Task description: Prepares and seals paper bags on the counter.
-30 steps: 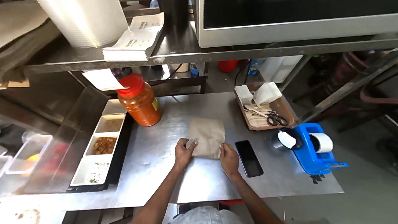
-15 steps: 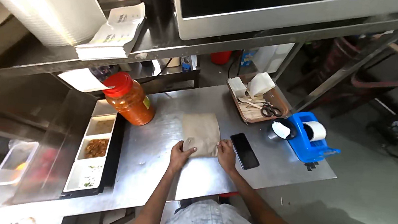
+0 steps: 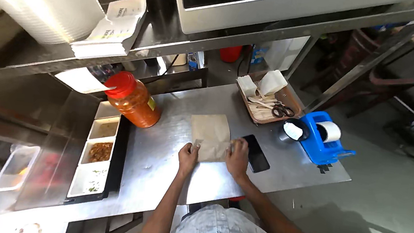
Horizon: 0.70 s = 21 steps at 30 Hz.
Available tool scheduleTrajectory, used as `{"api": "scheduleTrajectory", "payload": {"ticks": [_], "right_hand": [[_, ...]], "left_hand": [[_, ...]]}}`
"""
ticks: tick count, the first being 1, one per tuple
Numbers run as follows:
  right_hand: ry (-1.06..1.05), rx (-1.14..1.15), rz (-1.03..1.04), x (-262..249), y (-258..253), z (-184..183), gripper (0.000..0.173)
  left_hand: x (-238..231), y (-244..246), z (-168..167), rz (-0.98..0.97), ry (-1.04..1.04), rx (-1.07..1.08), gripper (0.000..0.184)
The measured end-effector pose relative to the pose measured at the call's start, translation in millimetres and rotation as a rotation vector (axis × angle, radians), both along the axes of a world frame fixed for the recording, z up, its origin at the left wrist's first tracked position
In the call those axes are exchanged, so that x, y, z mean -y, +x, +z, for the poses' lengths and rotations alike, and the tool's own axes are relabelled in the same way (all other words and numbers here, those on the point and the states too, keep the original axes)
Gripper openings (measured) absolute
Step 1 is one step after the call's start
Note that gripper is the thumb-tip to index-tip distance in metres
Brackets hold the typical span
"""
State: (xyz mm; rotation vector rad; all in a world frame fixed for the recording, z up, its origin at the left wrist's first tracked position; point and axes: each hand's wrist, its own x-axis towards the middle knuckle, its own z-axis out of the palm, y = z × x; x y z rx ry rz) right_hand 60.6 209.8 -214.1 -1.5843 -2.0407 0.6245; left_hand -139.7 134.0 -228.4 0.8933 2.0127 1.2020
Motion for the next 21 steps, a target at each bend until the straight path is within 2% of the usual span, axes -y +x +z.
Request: {"api": "scheduleTrajectory", "payload": {"ticks": [2,4,5,7,9,11,13,15,16,18,21], "right_hand": [[0.268,0.046,0.338,11.4,-7.4,-3.3,0.046],[0.246,0.234,0.667,21.1,-9.4,-26.1,0.062],[0.228,0.295,0.679,12.0,-3.6,-36.7,0.065],[0.293,0.203,0.432,-26.2,13.3,-29.5,0.065],[0.423,-0.011,0.16,-58.1,33.7,13.0,0.059],[0.442,-0.342,0.007,-89.5,40.4,94.1,0.047],[0.32,-0.737,-0.073,-113.3,33.5,168.0,0.054],[0.114,-0.977,-0.018,-131.1,27.1,219.3,0.065],[0.021,-1.013,0.044,-135.3,25.1,238.7,0.064],[-0.082,-1.029,0.139,-143.3,20.5,262.8,0.046],[0.008,-1.088,0.202,-172.5,17.0,274.4,0.013]], "left_hand": [[2.3,5.7,0.0,0.017,-0.002,-0.019,0.033],[17.2,16.8,-1.1,0.019,-0.057,-0.076,0.03],[19.8,20.5,2.0,0.017,-0.081,-0.106,0.032],[15.0,21.0,13.7,0.047,-0.066,-0.111,0.034],[23.1,22.1,8.4,0.083,-0.031,-0.068,0.034],[24.5,19.5,-0.2,0.079,-0.014,-0.043,0.034],[27.7,21.8,-6.3,0.09,-0.011,-0.022,0.034],[27.0,25.0,-6.4,0.095,0.005,0.002,0.033],[25.7,25.9,-5.7,0.099,0.015,0.011,0.032],[24.2,26.2,-7.5,0.109,0.041,0.02,0.032],[15.3,22.1,-2.5,0.089,0.07,0.013,0.032]]}}
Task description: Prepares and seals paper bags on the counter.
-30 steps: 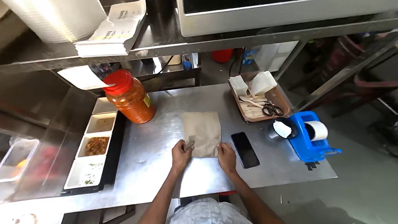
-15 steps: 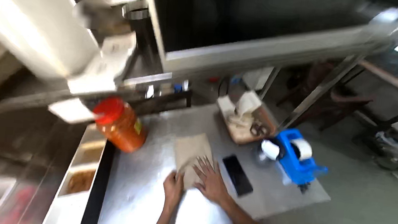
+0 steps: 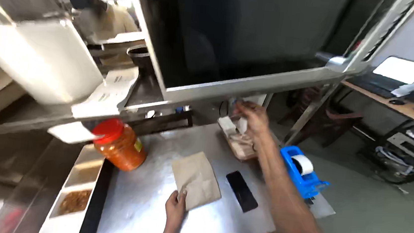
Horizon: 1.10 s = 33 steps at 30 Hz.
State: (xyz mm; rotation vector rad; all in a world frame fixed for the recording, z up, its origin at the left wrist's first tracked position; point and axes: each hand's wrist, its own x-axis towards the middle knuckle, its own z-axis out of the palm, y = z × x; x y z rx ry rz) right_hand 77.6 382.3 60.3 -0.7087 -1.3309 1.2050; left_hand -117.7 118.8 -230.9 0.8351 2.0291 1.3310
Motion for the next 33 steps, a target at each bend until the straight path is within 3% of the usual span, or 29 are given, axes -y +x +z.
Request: {"api": "scheduleTrajectory", "payload": {"ticks": [3,8,11,13,16,22,25,29,32,33], "right_hand": [[0.011,0.114,-0.039,46.9,17.9,-35.0,0.012],[-0.379,0.439,0.182,172.8,-20.2,-181.7,0.018],[-0.461,0.806,0.073,163.1,-61.9,-240.2,0.026],[-0.443,1.119,0.029,149.1,-76.8,-247.2,0.039],[-0.353,1.43,0.086,137.1,-91.3,-225.2,0.049],[-0.278,1.778,0.155,133.6,-98.6,-202.1,0.07],[-0.372,1.711,0.152,146.6,-61.2,-215.3,0.07],[-0.279,1.545,-0.122,207.1,9.9,-229.6,0.031],[0.191,1.23,-0.091,222.3,-4.9,-246.1,0.013],[0.305,1.159,-0.009,216.7,-14.4,-261.6,0.017]], "left_hand": [[9.6,2.5,8.8,-0.023,-0.071,0.028,0.033],[13.4,6.1,-3.9,-0.023,-0.001,0.096,0.037],[16.4,11.4,-8.4,-0.015,-0.002,0.101,0.04],[15.5,16.5,-16.2,0.017,0.034,0.112,0.04],[11.0,24.0,-19.7,0.063,0.067,0.145,0.037],[13.8,30.5,-17.4,0.083,0.043,0.128,0.038],[15.9,30.2,-13.9,0.078,0.036,0.156,0.038],[11.2,22.8,-4.5,0.071,0.029,0.234,0.033],[10.0,19.3,-12.9,0.076,0.065,0.267,0.031],[9.7,18.4,-17.3,0.065,0.069,0.26,0.031]]}}
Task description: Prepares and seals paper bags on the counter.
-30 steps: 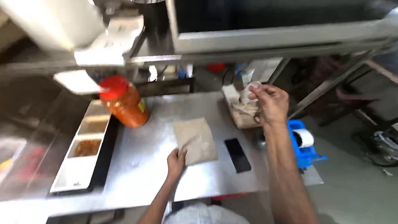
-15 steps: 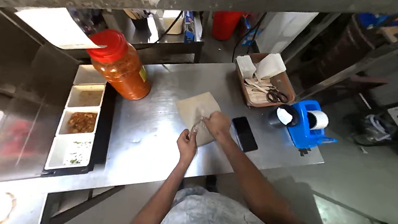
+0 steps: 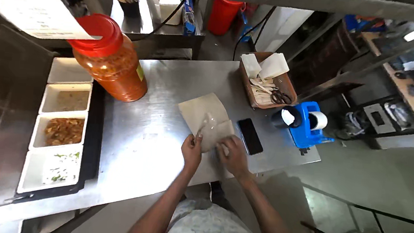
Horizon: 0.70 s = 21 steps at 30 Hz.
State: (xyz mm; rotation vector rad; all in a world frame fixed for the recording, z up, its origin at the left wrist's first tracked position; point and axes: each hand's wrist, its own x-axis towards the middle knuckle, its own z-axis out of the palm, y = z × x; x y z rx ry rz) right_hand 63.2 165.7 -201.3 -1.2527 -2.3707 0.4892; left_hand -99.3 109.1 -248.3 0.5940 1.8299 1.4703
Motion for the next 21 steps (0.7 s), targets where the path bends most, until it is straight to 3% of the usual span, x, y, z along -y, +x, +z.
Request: {"api": "scheduleTrajectory", "payload": {"ticks": [3,6,7,9,11,13,15,17,19,21], "right_hand": [[-0.129,0.178,0.206,-12.1,5.6,-24.2,0.023],[-0.406,0.322,0.181,-12.5,62.5,13.0,0.031],[-0.382,0.242,0.079,-17.3,94.2,28.5,0.028],[-0.094,0.02,-0.203,-45.4,170.3,60.6,0.018],[0.177,-0.065,-0.526,-89.6,247.5,86.0,0.024],[0.123,-0.103,-0.756,-139.0,319.1,88.7,0.039],[-0.253,-0.241,-0.803,-186.7,365.7,75.9,0.044],[-0.64,-0.312,-0.733,-220.9,390.2,54.0,0.049],[-0.838,-0.297,-0.668,-235.1,398.0,43.3,0.051],[-0.862,-0.316,-0.594,-242.2,396.3,39.0,0.035]], "left_hand": [[2.4,-2.0,-1.1,-0.069,-0.048,-0.061,0.033],[7.9,-12.1,1.0,-0.017,-0.046,-0.076,0.029],[12.7,-11.9,6.5,0.035,-0.034,-0.109,0.027],[17.7,1.7,30.3,0.134,0.013,-0.273,0.043],[14.9,32.0,54.9,0.105,0.09,-0.505,0.051],[0.4,103.3,81.1,-0.112,0.181,-0.539,0.038],[-31.4,192.6,91.0,-0.559,0.201,-0.383,0.026],[-79.4,274.9,73.3,-0.996,0.121,-0.287,0.034],[-125.9,341.5,44.9,-1.186,0.047,-0.164,0.043],[-157.4,381.1,27.3,-1.174,-0.026,0.003,0.046]]}}
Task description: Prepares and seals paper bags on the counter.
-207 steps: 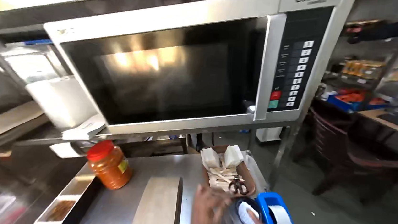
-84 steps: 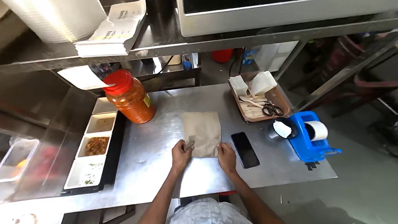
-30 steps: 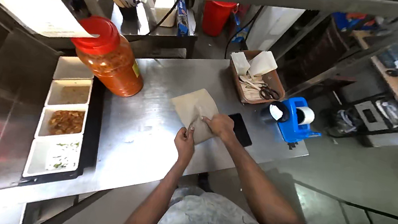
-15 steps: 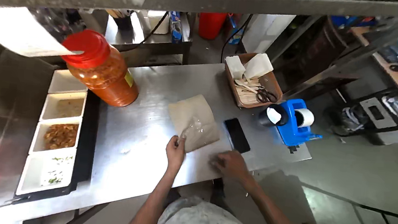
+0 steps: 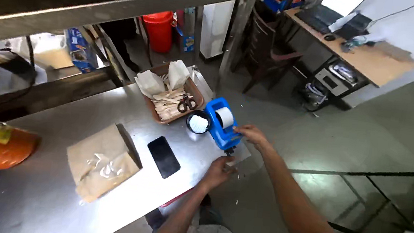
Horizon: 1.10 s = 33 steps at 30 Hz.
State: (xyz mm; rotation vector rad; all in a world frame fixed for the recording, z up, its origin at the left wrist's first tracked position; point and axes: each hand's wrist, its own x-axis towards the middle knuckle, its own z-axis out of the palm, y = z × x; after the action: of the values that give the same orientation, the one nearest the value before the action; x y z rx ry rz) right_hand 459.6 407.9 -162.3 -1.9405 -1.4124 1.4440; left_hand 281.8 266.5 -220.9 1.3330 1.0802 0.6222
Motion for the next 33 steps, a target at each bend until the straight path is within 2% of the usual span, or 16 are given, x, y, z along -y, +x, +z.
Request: {"api": "scheduleTrajectory", "payload": {"ticks": [3,6,8,10,12,14,16,18,20,22,24,26,28,30,32,33], "right_hand": [[0.186,-0.132,0.019,21.8,4.6,24.0,0.02],[0.255,-0.246,0.043,98.3,34.6,69.0,0.009],[0.17,-0.182,-0.022,136.8,59.6,52.3,0.014],[0.074,-0.135,-0.074,151.7,76.0,17.0,0.015],[0.028,-0.089,-0.061,150.1,87.0,-12.1,0.014],[-0.042,-0.069,-0.005,143.2,79.6,-28.3,0.014],[-0.194,-0.095,0.03,145.8,68.6,-30.9,0.015],[-0.274,-0.1,0.077,165.1,59.3,-32.4,0.014],[-0.286,-0.142,0.121,184.9,43.4,-29.4,0.012],[-0.252,-0.282,0.127,201.3,3.4,-18.3,0.014],[-0.097,-0.429,0.201,211.2,-63.5,-10.4,0.015],[0.098,-0.48,0.289,205.0,-152.0,-7.6,0.021],[0.206,-0.439,0.323,187.5,-242.4,-12.8,0.054],[0.226,-0.374,0.283,173.3,-315.6,-30.5,0.081],[0.22,-0.225,0.276,168.9,-359.5,-58.7,0.09],[0.207,-0.112,0.297,172.1,-367.7,-67.2,0.093]], "left_hand": [[-15.7,21.0,-14.2,0.186,-0.168,0.303,0.04],[-18.2,24.6,-9.6,0.322,-0.237,0.596,0.061],[-24.5,27.3,-2.0,0.303,-0.234,0.612,0.073],[-30.5,39.1,6.4,0.378,-0.21,0.49,0.054],[-37.8,53.6,19.3,0.485,-0.127,0.205,0.036],[-40.8,42.6,41.8,0.43,-0.046,-0.191,0.029],[-38.5,30.9,69.0,0.261,-0.162,-0.477,0.03],[-20.4,20.2,62.8,0.15,-0.244,-0.506,0.034],[12.8,-6.3,39.7,0.285,-0.116,-0.289,0.037],[42.9,-54.8,33.2,0.488,0.069,-0.101,0.032],[64.2,-120.8,36.5,0.614,0.262,-0.131,0.028],[70.3,-199.2,43.0,0.725,0.457,-0.338,0.024],[65.3,-279.1,52.4,0.778,0.527,-0.611,0.024],[51.8,-341.4,51.1,0.758,0.471,-0.847,0.027],[29.5,-382.0,25.6,0.717,0.385,-1.046,0.034],[22.1,-391.7,13.3,0.69,0.334,-1.131,0.047]]}}
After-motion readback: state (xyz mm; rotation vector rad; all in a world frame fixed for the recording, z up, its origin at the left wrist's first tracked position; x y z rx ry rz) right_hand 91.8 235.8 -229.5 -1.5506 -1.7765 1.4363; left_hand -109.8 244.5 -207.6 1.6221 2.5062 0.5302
